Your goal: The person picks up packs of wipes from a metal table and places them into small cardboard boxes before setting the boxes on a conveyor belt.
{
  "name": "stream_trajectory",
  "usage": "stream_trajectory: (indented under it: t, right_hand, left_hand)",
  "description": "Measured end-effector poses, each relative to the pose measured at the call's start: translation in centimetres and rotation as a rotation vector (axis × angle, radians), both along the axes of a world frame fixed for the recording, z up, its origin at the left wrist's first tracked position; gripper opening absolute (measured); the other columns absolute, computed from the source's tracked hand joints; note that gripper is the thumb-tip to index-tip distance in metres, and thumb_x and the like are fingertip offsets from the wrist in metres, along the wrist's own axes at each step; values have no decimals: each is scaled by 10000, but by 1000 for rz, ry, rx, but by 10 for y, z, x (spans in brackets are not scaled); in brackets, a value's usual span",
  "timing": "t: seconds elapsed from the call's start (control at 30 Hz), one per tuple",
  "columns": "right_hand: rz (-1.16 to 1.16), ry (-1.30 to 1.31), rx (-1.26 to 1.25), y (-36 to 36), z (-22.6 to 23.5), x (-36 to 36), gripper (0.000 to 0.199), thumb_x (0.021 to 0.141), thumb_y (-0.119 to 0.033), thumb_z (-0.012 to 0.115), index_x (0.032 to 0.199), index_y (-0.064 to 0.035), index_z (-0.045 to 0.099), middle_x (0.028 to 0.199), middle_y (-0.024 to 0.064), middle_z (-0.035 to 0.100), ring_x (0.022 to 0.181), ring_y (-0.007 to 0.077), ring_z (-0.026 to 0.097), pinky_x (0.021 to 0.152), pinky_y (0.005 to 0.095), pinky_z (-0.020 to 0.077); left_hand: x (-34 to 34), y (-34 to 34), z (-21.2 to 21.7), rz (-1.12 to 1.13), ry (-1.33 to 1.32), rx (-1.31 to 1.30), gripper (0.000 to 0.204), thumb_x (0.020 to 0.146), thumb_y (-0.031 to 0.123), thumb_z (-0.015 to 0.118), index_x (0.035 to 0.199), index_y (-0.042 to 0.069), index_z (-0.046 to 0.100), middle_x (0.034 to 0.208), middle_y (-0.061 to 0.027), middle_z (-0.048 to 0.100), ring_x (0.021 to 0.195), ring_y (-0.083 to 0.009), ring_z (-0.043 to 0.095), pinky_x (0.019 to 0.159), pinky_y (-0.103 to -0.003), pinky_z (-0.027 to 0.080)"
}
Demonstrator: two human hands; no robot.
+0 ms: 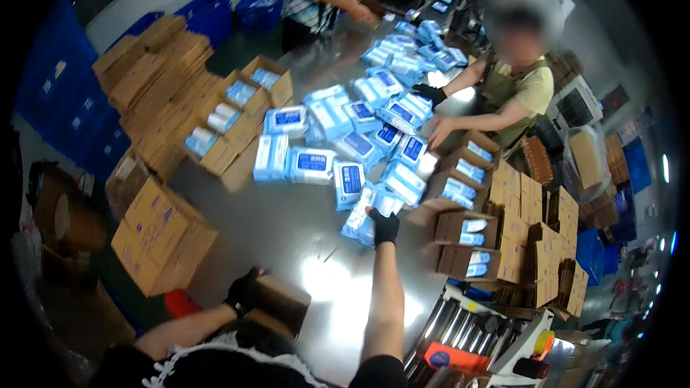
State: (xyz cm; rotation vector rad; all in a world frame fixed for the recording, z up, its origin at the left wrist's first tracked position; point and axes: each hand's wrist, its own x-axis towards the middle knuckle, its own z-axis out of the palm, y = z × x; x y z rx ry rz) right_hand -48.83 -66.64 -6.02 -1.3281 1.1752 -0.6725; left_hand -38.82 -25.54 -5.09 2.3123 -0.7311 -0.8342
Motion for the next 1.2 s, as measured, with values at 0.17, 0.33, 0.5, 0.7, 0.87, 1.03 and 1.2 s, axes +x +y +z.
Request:
stream_trajectory:
  t: [0.17,0.33,0.5,0.7,0.87,1.03,1.2]
  right_hand:
    - [117,-312,-37,178,68,-79,483,693,-176,814,1082,19,606,934,67,664,823,180,634,789,328,510]
    - [532,389,-723,308,100,-136,707,606,-430,828,1203,-150,571,1234,253,478,1097,427,522,906,469,454]
    - [614,803,-593,356,130,-128,554,663,-517,734,1008,-88,673,1103,158,553,1078,324,489,968,527,339]
    - [679,539,-913,378,103,-124,669,793,-379,660,1359,-109,426,1426,225,344,1319,411,316,1078,611,185]
    - [638,364,-659,354,85,-137,502,843,-233,609,1313,-107,489,1354,165,459,1227,335,408,1013,451,354]
    - [-84,451,-459,401,79,-232,436,679,-232,804,1016,-80,573,913,96,598,732,288,558,685,372,467]
    - [710,438,-655,373,37,-186,470,638,-420,804,876,-86,574,879,111,603,833,311,583,753,417,465]
  left_hand:
    - [-9,-30,36,-282,-126,55,249,861,131,459,1089,62,528,906,-211,647,831,-403,621,709,-504,490]
    - [-9,-52,47,-618,-28,39,674,636,501,760,1052,32,513,878,-204,663,815,-371,647,756,-445,504]
    - [-29,-39,-8,-607,369,-112,626,740,381,726,1197,25,488,1035,-162,659,995,-261,625,835,-351,494]
    - [-51,3,-34,-412,253,-279,390,897,274,543,1187,15,522,1068,-211,627,993,-344,614,819,-419,477]
    - [-67,-1,4,-450,-62,-264,259,875,222,480,1049,40,538,955,-223,616,903,-409,593,762,-475,472]
    - [-80,-3,28,-357,-277,-245,83,772,109,544,852,95,562,836,-143,608,820,-358,600,685,-470,471]
    - [-93,-9,31,-1135,-258,-256,176,806,219,560,921,104,628,843,-153,639,858,-312,623,755,-458,483]
